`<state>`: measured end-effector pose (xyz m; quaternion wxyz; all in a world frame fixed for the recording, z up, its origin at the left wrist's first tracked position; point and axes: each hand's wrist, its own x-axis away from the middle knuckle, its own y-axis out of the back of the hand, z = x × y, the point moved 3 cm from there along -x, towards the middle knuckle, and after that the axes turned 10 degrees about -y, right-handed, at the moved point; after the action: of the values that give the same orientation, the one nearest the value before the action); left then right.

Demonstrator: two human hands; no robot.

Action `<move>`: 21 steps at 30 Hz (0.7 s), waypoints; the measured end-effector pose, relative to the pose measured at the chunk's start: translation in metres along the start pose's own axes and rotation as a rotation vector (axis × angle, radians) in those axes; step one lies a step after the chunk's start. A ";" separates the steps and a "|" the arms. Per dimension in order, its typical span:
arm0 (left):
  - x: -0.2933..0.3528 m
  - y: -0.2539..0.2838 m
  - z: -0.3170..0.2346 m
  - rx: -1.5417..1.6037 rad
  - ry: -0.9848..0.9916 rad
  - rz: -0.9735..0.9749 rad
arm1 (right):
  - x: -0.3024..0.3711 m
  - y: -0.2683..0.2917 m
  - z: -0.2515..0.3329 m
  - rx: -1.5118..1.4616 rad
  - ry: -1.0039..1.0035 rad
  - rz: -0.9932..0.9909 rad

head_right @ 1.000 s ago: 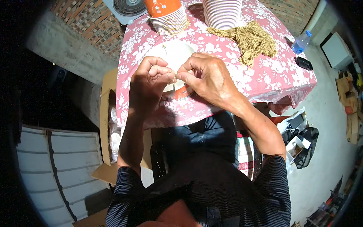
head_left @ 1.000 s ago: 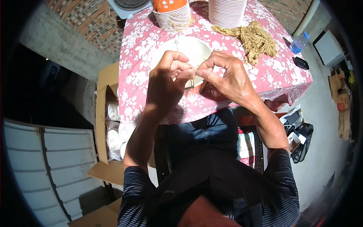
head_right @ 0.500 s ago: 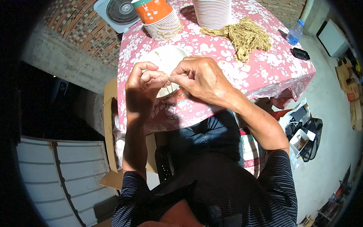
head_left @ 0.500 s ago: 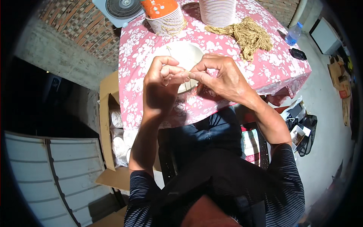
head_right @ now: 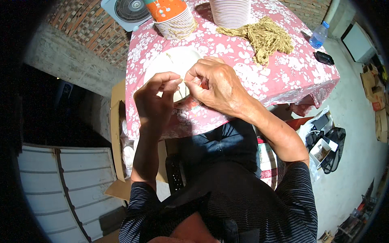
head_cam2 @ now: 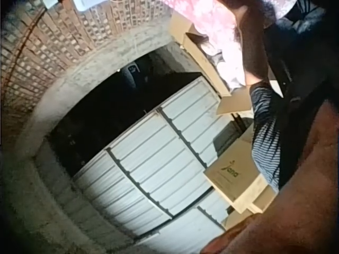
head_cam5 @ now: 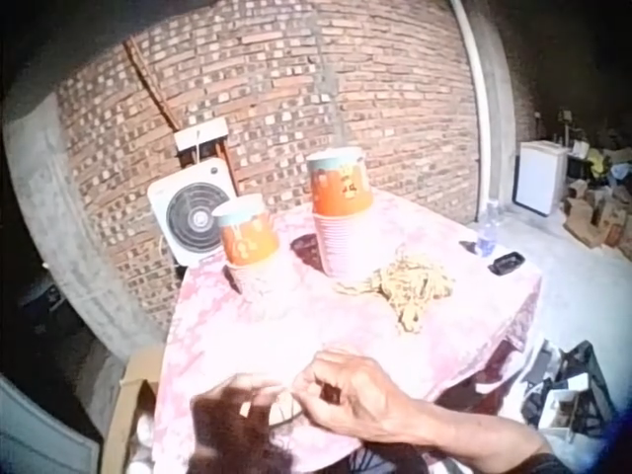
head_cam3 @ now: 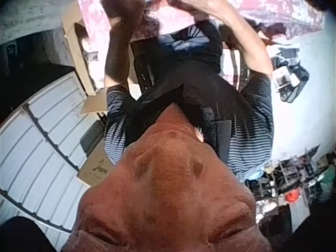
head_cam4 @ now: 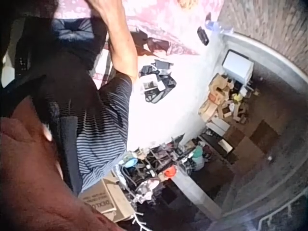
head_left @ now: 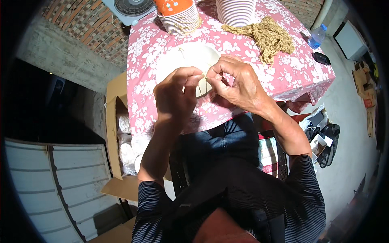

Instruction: Attaching rope handles to paper buckets by threading them through holes and knotting them.

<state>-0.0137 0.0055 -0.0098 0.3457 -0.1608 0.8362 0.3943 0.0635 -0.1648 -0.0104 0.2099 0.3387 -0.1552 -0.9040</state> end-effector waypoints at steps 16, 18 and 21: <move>-0.013 0.009 0.003 0.164 0.017 0.263 | 0.000 -0.004 -0.001 0.042 0.044 0.003; -0.015 0.009 0.003 0.259 0.007 0.274 | 0.001 -0.003 0.001 -0.010 -0.027 -0.001; -0.016 0.007 0.003 0.425 0.238 0.328 | 0.003 -0.003 -0.003 -0.076 -0.082 -0.007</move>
<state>-0.0052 0.0125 0.0037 0.2027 0.0073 0.9496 0.2391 0.0624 -0.1641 -0.0153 0.2129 0.2939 -0.1279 -0.9230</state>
